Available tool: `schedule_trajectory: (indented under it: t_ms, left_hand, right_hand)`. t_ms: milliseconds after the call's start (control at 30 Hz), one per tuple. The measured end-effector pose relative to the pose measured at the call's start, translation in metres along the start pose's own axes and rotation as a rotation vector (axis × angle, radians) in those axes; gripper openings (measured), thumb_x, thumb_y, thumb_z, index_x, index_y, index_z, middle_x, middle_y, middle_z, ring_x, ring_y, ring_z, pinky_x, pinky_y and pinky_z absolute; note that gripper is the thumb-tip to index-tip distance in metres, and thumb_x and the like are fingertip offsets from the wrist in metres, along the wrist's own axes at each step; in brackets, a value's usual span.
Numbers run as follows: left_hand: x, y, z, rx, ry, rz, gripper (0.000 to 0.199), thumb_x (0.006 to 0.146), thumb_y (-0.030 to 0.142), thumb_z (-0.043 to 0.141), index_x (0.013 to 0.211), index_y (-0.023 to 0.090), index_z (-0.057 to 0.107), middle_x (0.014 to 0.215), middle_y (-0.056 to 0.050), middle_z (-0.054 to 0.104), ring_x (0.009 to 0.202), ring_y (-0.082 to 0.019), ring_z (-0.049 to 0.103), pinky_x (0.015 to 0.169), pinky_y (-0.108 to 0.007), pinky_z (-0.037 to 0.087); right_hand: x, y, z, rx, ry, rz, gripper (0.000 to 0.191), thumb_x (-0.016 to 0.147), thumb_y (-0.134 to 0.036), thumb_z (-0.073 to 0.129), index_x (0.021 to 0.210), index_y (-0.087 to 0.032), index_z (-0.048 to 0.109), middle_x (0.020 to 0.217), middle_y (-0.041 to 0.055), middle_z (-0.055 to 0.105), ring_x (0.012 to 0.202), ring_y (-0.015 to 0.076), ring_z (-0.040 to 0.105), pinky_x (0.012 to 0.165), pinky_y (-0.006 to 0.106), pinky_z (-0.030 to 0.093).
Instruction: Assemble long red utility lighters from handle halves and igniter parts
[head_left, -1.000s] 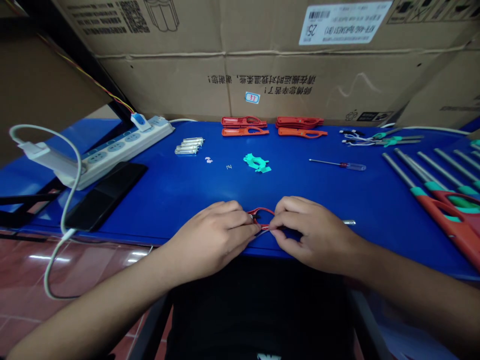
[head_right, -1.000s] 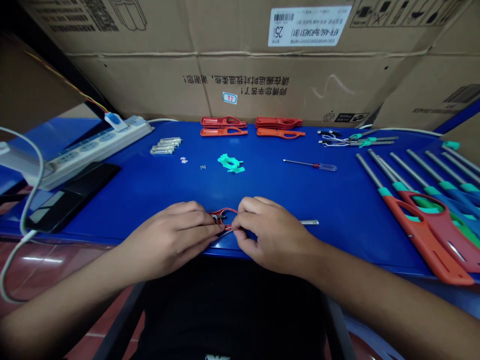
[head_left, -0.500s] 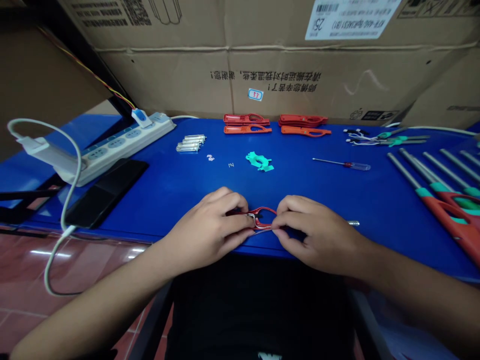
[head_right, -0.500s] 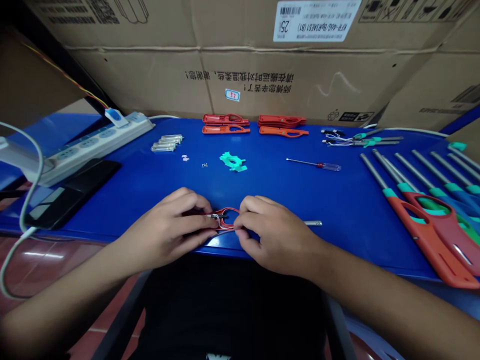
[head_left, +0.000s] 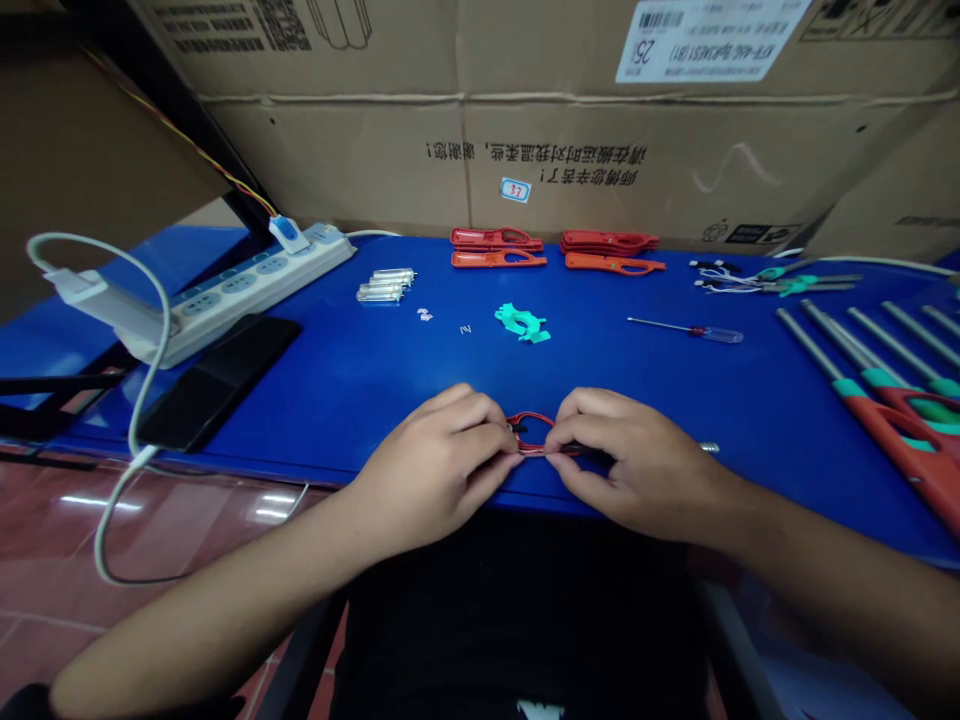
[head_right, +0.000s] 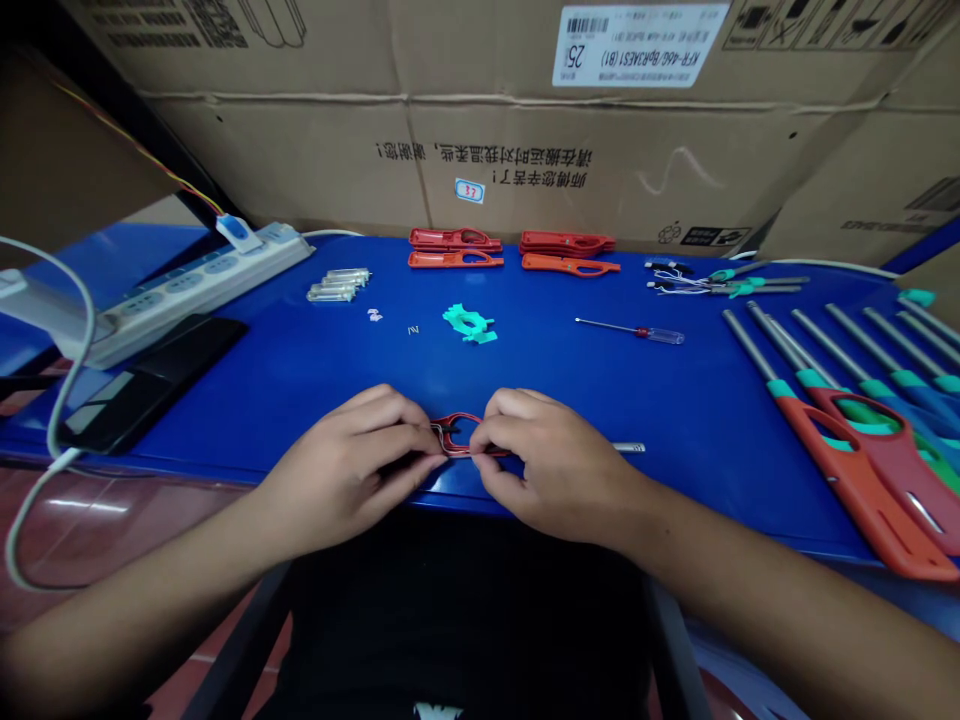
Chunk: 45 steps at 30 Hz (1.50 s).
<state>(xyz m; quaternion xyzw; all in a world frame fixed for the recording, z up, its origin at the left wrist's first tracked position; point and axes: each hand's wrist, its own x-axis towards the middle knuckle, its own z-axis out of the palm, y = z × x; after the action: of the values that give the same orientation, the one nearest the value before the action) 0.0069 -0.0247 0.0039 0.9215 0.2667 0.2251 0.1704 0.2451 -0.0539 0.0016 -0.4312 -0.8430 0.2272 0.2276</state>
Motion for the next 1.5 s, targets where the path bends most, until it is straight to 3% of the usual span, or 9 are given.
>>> schedule_trajectory:
  t_ms: [167,300,433,600,1000,1267,1500]
  left_hand:
    - [0.004,-0.002,0.001,0.005,-0.049,-0.012,0.024,0.092,0.037,0.067,0.1,0.015,0.07,0.095,-0.006,0.065,0.089,-0.02,0.056,0.08,-0.034,0.047]
    - [0.009,0.0,0.003,0.027,-0.068,0.031,0.02,0.099,0.028,0.055,0.099,0.016,0.072,0.087,-0.005,0.066,0.083,-0.018,0.056,0.077,-0.032,0.046]
    - [0.012,0.0,0.001,-0.016,-0.087,0.004,0.019,0.098,0.023,0.055,0.097,0.014,0.071,0.087,-0.005,0.067,0.082,-0.017,0.058,0.078,-0.032,0.047]
    - [0.008,-0.004,-0.004,0.012,-0.067,0.01,0.02,0.096,0.018,0.054,0.109,0.014,0.07,0.091,-0.005,0.067,0.084,-0.017,0.058,0.079,-0.032,0.047]
    - [0.0,-0.006,-0.018,0.063,-0.207,0.051,0.033,0.1,0.013,0.044,0.12,0.021,0.069,0.098,-0.007,0.064,0.092,-0.019,0.057,0.08,-0.033,0.048]
    - [-0.001,-0.007,-0.022,0.213,-0.263,0.087,0.037,0.095,0.007,0.047,0.123,0.019,0.069,0.097,-0.008,0.064,0.089,-0.022,0.055,0.077,-0.036,0.05]
    - [-0.007,-0.013,-0.023,0.22,-0.227,0.167,0.038,0.093,0.003,0.049,0.125,0.014,0.066,0.097,-0.009,0.065,0.088,-0.021,0.056,0.08,-0.036,0.051]
  right_hand:
    - [0.0,0.001,0.0,-0.003,-0.013,0.001,0.011,0.092,-0.02,0.057,0.091,-0.021,0.068,0.092,0.0029,0.062,0.086,0.0159,0.057,0.077,0.031,0.045]
    - [-0.001,0.001,0.001,0.013,0.013,-0.016,0.007,0.091,-0.018,0.058,0.092,-0.021,0.064,0.091,0.0019,0.062,0.086,0.0149,0.057,0.078,0.031,0.045]
    - [-0.001,0.001,0.001,0.048,0.049,-0.014,0.013,0.085,-0.016,0.062,0.097,-0.02,0.059,0.095,0.0009,0.061,0.085,0.0132,0.056,0.075,0.028,0.046]
    - [0.0,0.001,0.0,0.051,0.034,-0.025,0.015,0.087,-0.013,0.058,0.099,-0.021,0.064,0.096,0.0012,0.062,0.087,0.0132,0.057,0.078,0.028,0.047]
    - [-0.001,0.004,0.003,-0.008,0.029,-0.068,0.017,0.089,-0.014,0.057,0.097,-0.021,0.07,0.091,0.002,0.061,0.084,0.0141,0.056,0.076,0.031,0.046]
    - [-0.001,0.005,0.001,-0.014,-0.007,-0.081,0.018,0.092,-0.015,0.055,0.097,-0.022,0.07,0.091,0.0029,0.06,0.085,0.0155,0.055,0.076,0.032,0.046]
    - [0.0,0.003,0.0,-0.059,-0.046,-0.083,0.019,0.093,-0.015,0.052,0.097,-0.021,0.071,0.091,0.0041,0.06,0.084,0.0167,0.053,0.075,0.034,0.044]
